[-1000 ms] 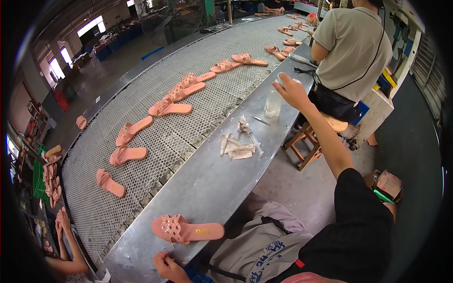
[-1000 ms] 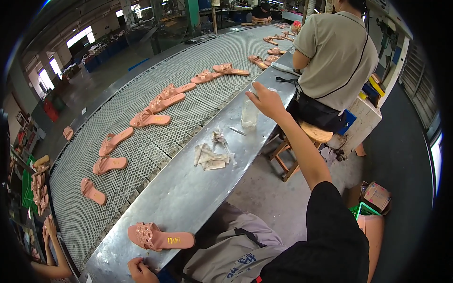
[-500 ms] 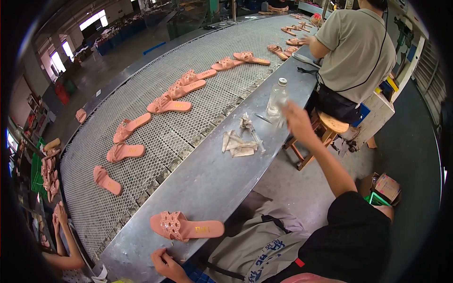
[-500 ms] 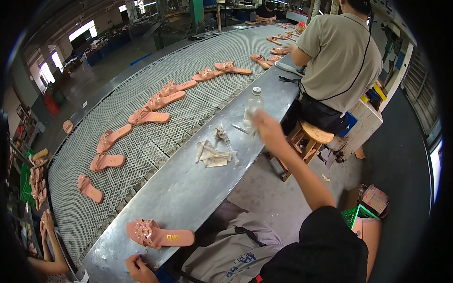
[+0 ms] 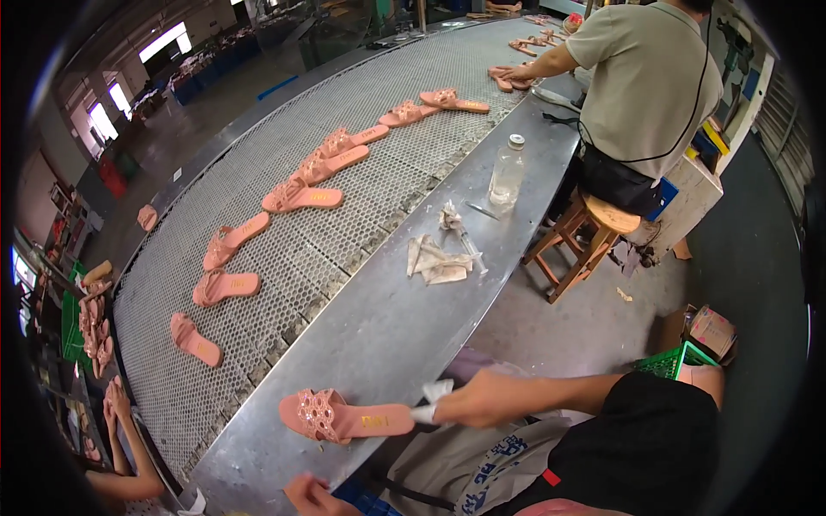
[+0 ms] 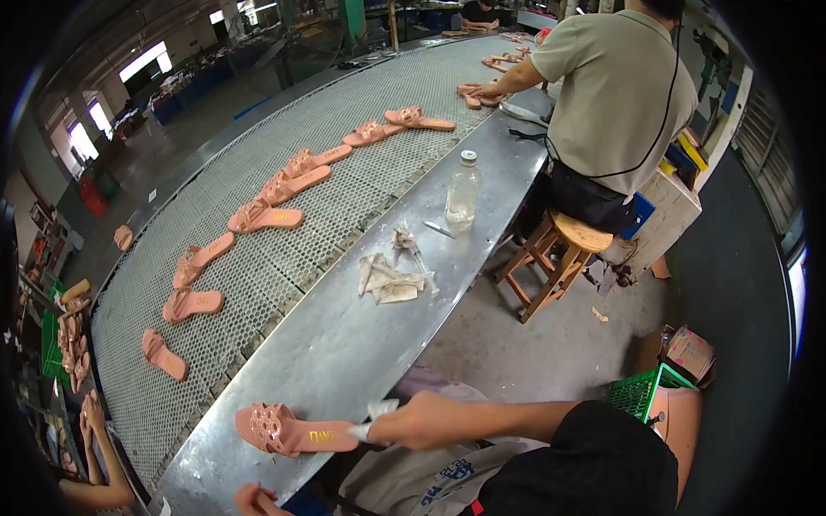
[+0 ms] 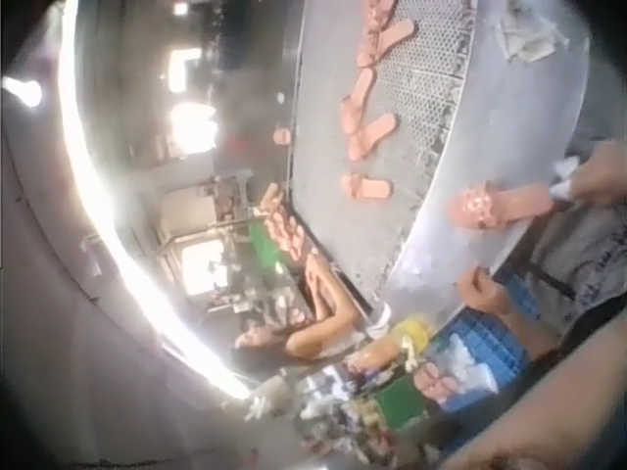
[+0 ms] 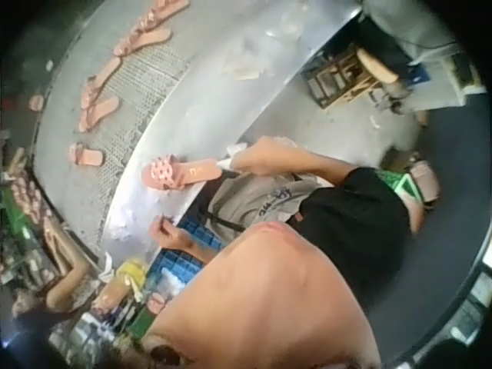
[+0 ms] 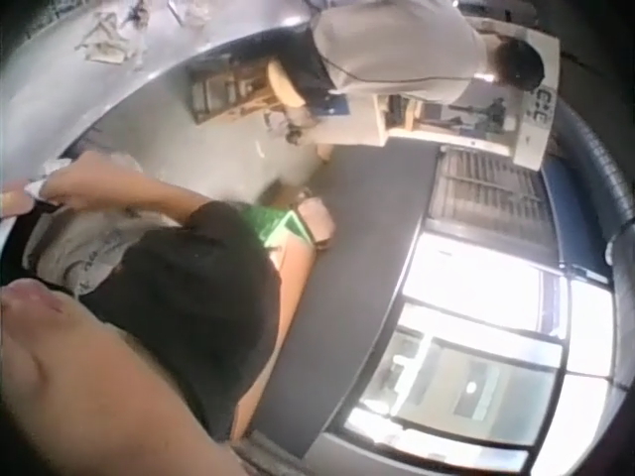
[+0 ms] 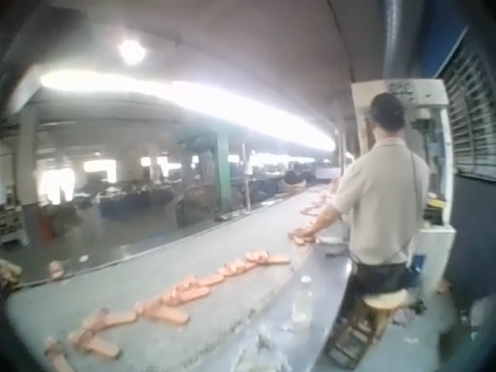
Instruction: The recorder is using a cloth and liquid from a jar to clean and inspect pink sandal shoe soles on a factory conveyor belt.
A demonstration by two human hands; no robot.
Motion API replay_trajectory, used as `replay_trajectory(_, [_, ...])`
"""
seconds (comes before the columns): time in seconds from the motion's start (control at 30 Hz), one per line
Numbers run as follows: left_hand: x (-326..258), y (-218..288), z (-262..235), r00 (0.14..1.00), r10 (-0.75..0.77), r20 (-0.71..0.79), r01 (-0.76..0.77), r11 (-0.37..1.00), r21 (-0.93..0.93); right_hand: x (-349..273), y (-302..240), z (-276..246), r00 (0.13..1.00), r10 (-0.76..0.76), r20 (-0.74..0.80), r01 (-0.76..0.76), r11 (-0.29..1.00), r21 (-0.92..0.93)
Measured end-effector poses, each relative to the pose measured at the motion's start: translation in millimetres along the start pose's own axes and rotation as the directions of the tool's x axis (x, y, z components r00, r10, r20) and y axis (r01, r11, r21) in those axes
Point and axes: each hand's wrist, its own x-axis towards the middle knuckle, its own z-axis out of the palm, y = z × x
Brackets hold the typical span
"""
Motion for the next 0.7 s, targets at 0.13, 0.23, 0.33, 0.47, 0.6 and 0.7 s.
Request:
replay_trajectory(0.13, [-32,62,27,0.946,0.324,0.027,-0.303,0.910,-0.284,2,-27,17,0.986,-0.155,-0.067,0.167,0.954,0.248])
replay_trajectory(0.23, [-31,149,67,0.959,0.207,0.194,-0.057,0.811,-0.583,18,-33,30,0.955,-0.176,-0.237,0.273,0.835,0.478])
replay_trajectory(0.33, [-63,117,65,0.888,-0.139,0.438,0.272,0.927,-0.258,27,-30,45,0.925,-0.186,-0.332,0.331,0.823,0.461])
replay_trajectory(0.47, [-55,119,62,0.746,-0.305,0.592,0.618,0.649,-0.445,23,-25,54,0.874,-0.127,-0.468,0.298,0.903,0.311])
replay_trajectory(0.6, [-73,82,71,0.761,-0.190,0.620,0.355,0.922,-0.152,23,-16,59,0.862,-0.060,-0.504,0.230,0.931,0.283])
replay_trajectory(0.7, [-69,98,87,0.884,0.415,0.216,-0.407,0.910,-0.080,27,-26,66,0.893,0.309,-0.328,-0.018,0.752,0.659])
